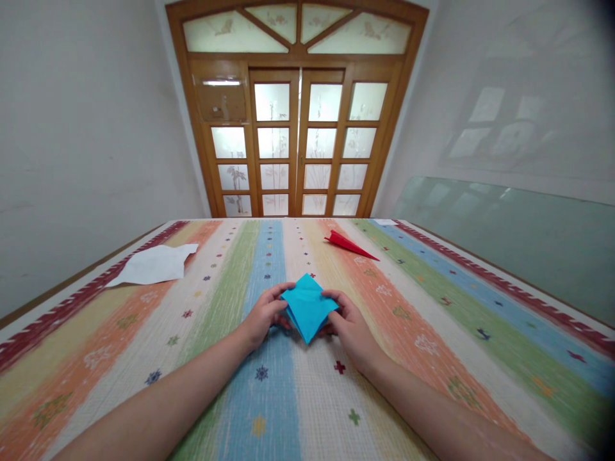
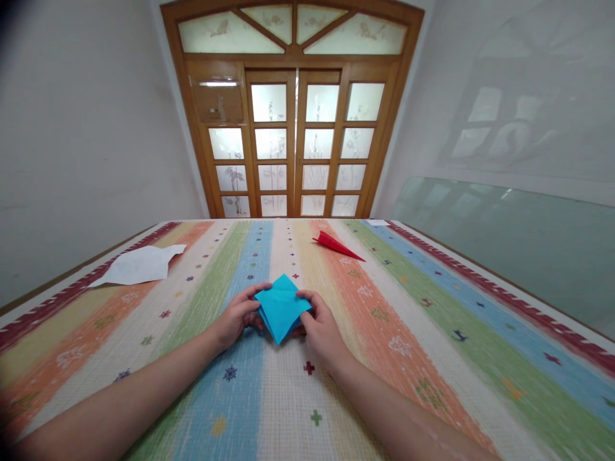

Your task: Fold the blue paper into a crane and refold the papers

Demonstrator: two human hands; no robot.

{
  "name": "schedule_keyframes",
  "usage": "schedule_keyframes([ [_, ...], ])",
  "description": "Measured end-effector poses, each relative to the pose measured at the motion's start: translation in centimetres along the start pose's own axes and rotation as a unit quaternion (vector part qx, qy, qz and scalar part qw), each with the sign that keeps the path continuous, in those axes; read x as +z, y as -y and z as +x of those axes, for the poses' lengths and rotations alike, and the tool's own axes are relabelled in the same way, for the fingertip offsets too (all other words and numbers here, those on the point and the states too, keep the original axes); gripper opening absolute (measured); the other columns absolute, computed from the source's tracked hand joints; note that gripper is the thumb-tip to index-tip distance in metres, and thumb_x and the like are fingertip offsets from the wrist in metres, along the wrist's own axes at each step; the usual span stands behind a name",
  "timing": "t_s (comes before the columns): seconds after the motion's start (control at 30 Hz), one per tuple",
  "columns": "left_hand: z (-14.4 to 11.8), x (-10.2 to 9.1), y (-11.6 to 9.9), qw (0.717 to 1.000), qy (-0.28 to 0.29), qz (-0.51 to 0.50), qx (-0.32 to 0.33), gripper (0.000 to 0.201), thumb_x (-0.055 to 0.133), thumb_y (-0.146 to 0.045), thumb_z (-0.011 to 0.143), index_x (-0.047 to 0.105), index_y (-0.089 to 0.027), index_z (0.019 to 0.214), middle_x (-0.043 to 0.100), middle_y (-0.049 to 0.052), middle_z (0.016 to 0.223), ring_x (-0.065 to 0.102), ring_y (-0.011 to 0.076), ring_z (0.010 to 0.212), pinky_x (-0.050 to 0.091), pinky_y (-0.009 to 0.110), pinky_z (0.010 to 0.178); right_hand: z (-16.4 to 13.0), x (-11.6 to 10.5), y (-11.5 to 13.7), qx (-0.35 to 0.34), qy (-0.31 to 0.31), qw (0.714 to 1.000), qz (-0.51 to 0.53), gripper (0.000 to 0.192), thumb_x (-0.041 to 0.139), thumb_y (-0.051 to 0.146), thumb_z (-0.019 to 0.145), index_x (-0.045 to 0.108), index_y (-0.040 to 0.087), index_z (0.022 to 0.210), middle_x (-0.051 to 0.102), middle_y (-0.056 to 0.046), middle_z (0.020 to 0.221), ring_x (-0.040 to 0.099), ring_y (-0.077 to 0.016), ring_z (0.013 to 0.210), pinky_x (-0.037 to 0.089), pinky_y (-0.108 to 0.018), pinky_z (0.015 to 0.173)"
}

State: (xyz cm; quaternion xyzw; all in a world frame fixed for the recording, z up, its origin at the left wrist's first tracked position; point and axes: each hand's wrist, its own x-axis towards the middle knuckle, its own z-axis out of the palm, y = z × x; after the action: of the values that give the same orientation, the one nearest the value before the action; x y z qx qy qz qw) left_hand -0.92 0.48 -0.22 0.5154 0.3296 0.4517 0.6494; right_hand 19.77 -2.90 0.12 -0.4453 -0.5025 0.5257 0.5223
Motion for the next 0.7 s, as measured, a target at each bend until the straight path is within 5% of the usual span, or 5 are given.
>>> schedule_keyframes([
  [0.33,-0.11,0.21,-0.04,0.996,-0.023,0.082,0.028,0.054,0.056,-0.019,0.072,0.054,-0.018,0.126,0.054,0.000,0.075,0.053,0.0127,0.061,0.047,0.025,0.056,0.01,-0.07,-0.01,-0.005,-0.016,1.000,-0.009,0.028,0.056,0.024,0.077,0.051,0.025,0.105,0.052,0.005,0.072,0.054,-0.0123,0.057,0.050,-0.025,0.051],
  [0.53,-0.22,0.02,-0.13,0.976,-0.032,0.197,0.086,0.045,0.060,-0.022,0.077,0.059,-0.018,0.122,0.063,0.004,0.090,0.056,0.0138,0.069,0.047,0.025,0.063,0.04,0.06,0.42,-0.007,-0.011,1.000,-0.005,0.023,0.061,0.036,0.081,0.052,0.024,0.098,0.056,0.002,0.078,0.056,-0.0132,0.063,0.050,-0.024,0.052],
  [0.7,-0.39,-0.01,-0.75,0.955,-0.068,0.254,0.137,0.032,0.056,-0.035,0.087,0.067,-0.017,0.111,0.068,0.009,0.109,0.060,0.0228,0.099,0.045,0.035,0.091,0.03,-0.09,0.42,-0.014,0.036,0.999,-0.034,0.024,0.062,0.042,0.084,0.056,0.021,0.093,0.059,0.001,0.075,0.057,-0.0130,0.062,0.047,-0.024,0.053],
])
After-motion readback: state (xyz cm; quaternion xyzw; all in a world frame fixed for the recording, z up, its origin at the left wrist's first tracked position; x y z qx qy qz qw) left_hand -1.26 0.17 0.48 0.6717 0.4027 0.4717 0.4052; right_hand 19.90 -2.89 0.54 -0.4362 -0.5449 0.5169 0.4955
